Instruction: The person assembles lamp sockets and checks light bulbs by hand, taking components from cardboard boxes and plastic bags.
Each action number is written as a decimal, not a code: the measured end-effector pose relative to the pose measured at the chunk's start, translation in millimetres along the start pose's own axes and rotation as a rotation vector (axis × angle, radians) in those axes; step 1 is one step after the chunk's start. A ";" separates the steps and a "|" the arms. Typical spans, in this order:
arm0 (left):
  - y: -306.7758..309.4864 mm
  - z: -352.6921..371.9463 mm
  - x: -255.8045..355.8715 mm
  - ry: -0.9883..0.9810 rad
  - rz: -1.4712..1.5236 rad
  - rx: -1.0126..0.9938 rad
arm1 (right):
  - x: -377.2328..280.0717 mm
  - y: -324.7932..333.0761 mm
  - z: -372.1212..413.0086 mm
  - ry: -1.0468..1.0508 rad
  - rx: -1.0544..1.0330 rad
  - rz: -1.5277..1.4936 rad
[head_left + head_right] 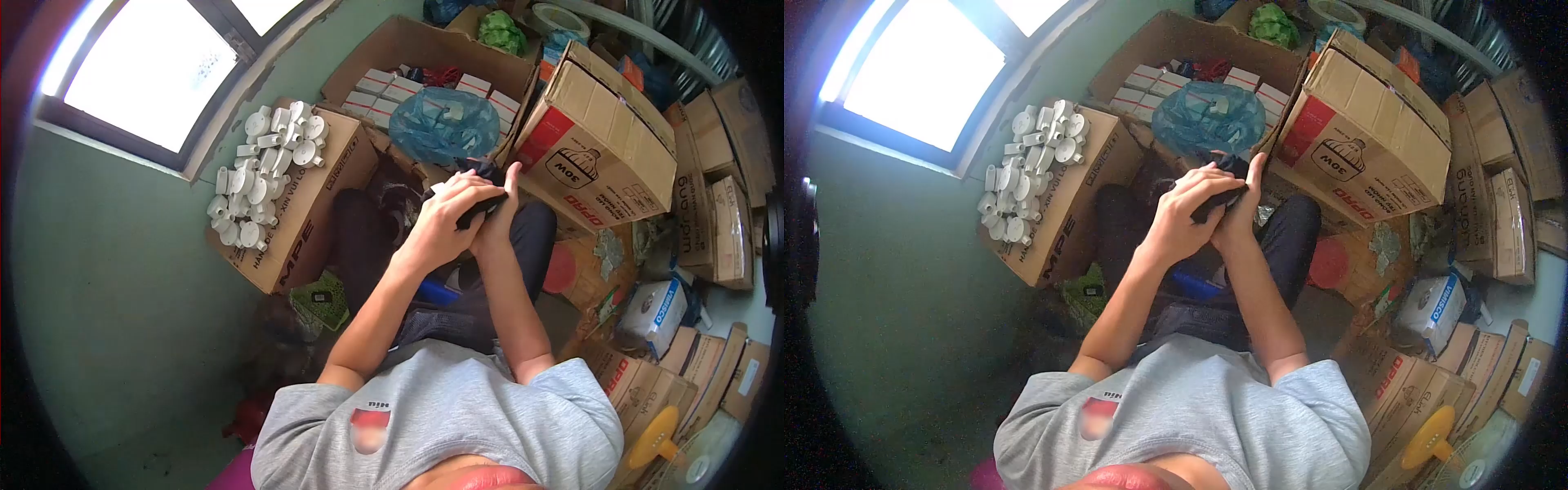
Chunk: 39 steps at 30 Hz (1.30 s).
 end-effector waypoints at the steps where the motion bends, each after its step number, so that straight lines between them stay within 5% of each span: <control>1: 1.0 1.8 0.8 0.005 -0.027 -0.033 | 2.6 0.3 2.6 0.003 0.005 -0.002; 3: 4.3 8.5 -2.0 0.042 -0.044 -0.081 | 7.7 11.9 6.2 0.024 0.202 0.050; 7: 10.9 24.9 -5.9 0.074 -0.033 -0.252 | 7.7 33.1 -10.6 0.046 0.140 0.146; 9: 16.9 38.6 -4.7 0.093 -0.031 -0.257 | -10.6 25.3 -2.8 0.176 0.334 0.236; 13: 37.3 55.1 -28.5 0.279 0.122 -0.197 | -15.0 37.6 -11.9 0.202 0.153 0.345; 17: 71.4 53.7 -53.4 0.263 0.157 0.358 | -12.8 6.7 8.6 0.294 -0.085 0.412; 19: 62.5 45.4 -66.5 0.417 0.578 0.520 | 4.2 -12.4 19.8 0.229 -0.183 0.334; 21: 50.5 24.9 -51.5 0.370 0.545 0.490 | 22.4 46.0 14.0 0.037 0.016 0.448; 23: 29.5 8.5 -18.4 0.206 0.204 0.244 | 21.6 46.3 15.1 0.165 0.078 0.359; 27: 13.0 10.8 -5.3 0.172 0.292 0.159 | 1.1 -11.4 29.1 0.240 -0.101 0.222; 29: 3.5 21.2 -22.9 0.318 0.386 0.099 | -12.9 -8.9 21.5 0.419 -0.177 0.287; 30: 2.6 24.9 -26.2 0.330 0.469 0.106 | -25.1 -14.3 19.4 0.559 -0.194 0.510; 35: 0.9 46.4 -29.9 0.445 0.631 0.185 | -50.3 -16.5 7.1 0.541 -0.246 0.326; 39: 28.5 52.0 -32.7 0.476 0.782 0.367 | -38.4 -28.5 20.9 0.292 -0.494 0.290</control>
Point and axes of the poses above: each hand's wrist, its own z-axis away from the middle knuckle, its own y-axis out of the back of the hand, x = y × z, the point moved 7 cm from there along -z, towards the middle knuckle, and after that the axes turned 5 degrees about x, right-handed, at the moved point
